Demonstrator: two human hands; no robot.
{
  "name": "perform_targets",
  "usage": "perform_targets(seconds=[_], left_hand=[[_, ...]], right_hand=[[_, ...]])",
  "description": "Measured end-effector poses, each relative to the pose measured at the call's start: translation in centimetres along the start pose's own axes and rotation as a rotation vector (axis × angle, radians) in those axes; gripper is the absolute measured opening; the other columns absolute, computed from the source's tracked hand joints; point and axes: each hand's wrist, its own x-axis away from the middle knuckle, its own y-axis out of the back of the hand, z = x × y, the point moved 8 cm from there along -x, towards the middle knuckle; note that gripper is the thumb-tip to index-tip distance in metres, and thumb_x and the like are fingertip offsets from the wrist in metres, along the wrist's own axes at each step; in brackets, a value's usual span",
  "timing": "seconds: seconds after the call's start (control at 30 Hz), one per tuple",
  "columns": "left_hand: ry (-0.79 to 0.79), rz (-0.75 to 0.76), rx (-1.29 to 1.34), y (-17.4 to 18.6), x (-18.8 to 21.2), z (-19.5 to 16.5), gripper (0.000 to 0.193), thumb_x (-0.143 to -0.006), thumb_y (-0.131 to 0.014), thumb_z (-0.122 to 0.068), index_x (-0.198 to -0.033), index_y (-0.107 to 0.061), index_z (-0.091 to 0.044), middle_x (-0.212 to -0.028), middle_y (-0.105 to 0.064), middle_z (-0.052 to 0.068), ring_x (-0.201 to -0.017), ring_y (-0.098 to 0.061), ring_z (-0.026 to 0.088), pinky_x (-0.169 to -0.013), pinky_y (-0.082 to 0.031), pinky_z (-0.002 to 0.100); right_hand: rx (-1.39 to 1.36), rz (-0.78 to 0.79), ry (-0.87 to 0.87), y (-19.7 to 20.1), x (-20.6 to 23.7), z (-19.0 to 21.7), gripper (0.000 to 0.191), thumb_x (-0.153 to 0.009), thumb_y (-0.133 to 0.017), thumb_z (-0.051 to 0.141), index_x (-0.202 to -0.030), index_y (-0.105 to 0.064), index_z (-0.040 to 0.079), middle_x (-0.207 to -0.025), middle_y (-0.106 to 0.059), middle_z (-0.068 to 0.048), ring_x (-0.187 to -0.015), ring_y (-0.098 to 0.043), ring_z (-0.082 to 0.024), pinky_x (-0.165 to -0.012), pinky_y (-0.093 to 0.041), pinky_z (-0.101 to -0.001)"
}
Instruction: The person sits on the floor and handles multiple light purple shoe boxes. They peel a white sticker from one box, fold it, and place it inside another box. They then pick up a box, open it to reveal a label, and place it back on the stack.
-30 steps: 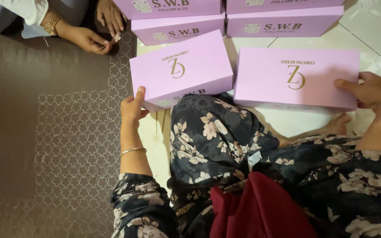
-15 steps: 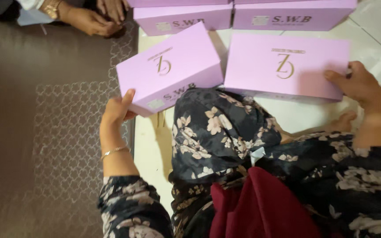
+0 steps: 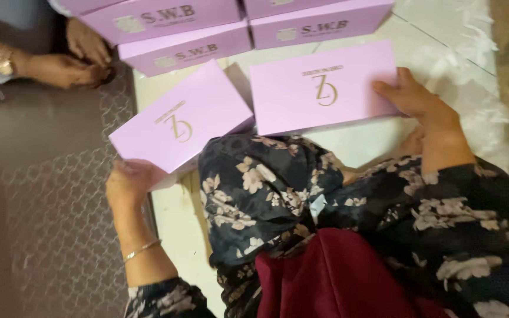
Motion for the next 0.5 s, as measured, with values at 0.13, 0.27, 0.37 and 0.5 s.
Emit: perform_targets(seconds=[0.13,0.27,0.37,0.5], left_hand=[[-0.323,-0.25,0.101,0.8,1.0,-6.5,0.064,-0.088,-0.079,-0.021,-0.145,-0.057,0.001,-0.154,-0.046,0.033,-0.144,-0.041,0.047,-0.118,-0.035,0.053],[-0.654,-0.18,0.394,-1.1,4.7,-18.4,0.058,-0.088,-0.078,-0.013,-0.142,-0.059,-0.005,-0.16,-0.042,0.026,-0.154,-0.034,0.047,-0.128,-0.027,0.058],[-0.81,-0.011,0.312,-3.3,7.8,-26.7,0.079,-0.082,-0.086,-0.029,-0.149,-0.048,-0.01,-0.16,-0.033,0.025,-0.149,-0.024,0.051,-0.114,-0.019,0.07],[-0.848,0.219,0.196,-7.0,9.0,-32.7,0.103,-0.061,-0.09,-0.036,-0.149,-0.04,-0.018,-0.161,-0.021,0.021,-0.149,-0.014,0.049,-0.112,-0.016,0.075]], right_hand=[[-0.05,-0.205,-0.028,3.8,0.5,-1.6,0.063,-0.094,-0.064,0.048,-0.141,-0.052,0.008,-0.123,-0.066,-0.017,-0.107,-0.062,-0.033,-0.087,-0.05,-0.0491],[0.162,-0.473,0.019,7.9,-0.3,-2.1,0.06,-0.089,-0.071,0.043,-0.134,-0.061,0.004,-0.122,-0.067,-0.021,-0.108,-0.064,-0.037,-0.091,-0.05,-0.0474],[0.471,-0.541,0.078,8.8,-1.0,-1.6,0.06,-0.084,-0.079,0.038,-0.13,-0.066,0.0,-0.123,-0.067,-0.025,-0.111,-0.064,-0.039,-0.096,-0.049,-0.0448],[0.437,-0.477,-0.133,8.8,-1.0,-3.6,0.058,-0.07,-0.084,0.032,-0.121,-0.07,0.01,-0.119,-0.066,-0.02,-0.108,-0.062,-0.039,-0.089,-0.047,-0.0473]])
